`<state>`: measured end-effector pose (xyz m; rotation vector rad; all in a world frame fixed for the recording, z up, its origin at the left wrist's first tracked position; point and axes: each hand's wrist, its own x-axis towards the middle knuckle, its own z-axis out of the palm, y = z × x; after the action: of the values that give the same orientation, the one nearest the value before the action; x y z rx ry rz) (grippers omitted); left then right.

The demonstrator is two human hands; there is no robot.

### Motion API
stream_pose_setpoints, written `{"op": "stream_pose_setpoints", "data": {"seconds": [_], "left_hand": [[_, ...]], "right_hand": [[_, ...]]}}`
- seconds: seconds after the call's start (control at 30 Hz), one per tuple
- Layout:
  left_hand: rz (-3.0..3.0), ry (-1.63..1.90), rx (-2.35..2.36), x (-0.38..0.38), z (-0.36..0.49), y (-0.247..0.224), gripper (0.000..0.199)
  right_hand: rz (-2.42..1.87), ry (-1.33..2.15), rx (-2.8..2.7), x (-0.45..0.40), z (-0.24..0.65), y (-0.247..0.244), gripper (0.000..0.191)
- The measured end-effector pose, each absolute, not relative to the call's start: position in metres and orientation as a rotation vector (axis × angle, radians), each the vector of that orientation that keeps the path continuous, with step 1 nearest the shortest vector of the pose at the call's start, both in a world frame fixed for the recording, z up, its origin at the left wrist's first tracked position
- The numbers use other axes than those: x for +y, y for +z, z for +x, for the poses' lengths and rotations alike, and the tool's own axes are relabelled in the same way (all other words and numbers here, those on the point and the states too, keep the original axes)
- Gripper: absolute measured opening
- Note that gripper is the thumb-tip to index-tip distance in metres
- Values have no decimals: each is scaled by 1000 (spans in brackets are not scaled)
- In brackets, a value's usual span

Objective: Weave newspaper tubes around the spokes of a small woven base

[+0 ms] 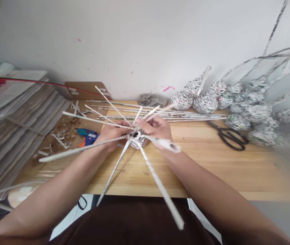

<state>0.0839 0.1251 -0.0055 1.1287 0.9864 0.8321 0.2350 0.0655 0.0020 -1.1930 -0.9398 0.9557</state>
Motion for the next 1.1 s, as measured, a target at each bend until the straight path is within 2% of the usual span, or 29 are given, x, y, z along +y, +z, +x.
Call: {"op": "stream_pose_setpoints", "data": {"seconds": [0.1,0.27,0.4,0.53,0.83,0.93,1.1], "left_hand": [[1179,852,958,127,82,-7,22],[1302,833,866,133,75,-18,32],[1331,842,890,130,76,-14,31],[1326,840,959,121,82,3,31],[1367,934,926,119,85,-2,30],[1375,917,876,119,85,-6,27],[1350,987,921,120,88,-9,24]], "right_hand": [[-1255,832,-1174,63,238,2,24],[-1588,577,-1546,59,250,6,19],[-1613,398,-1761,59,255,13,24],[-1530,78,-1843,59,255,16,11],[-1496,641,-1645,58,252,12,7],[-1432,849,-1433,60,249,9,15],[-1494,814,-1344,57,243,11,7]]}}
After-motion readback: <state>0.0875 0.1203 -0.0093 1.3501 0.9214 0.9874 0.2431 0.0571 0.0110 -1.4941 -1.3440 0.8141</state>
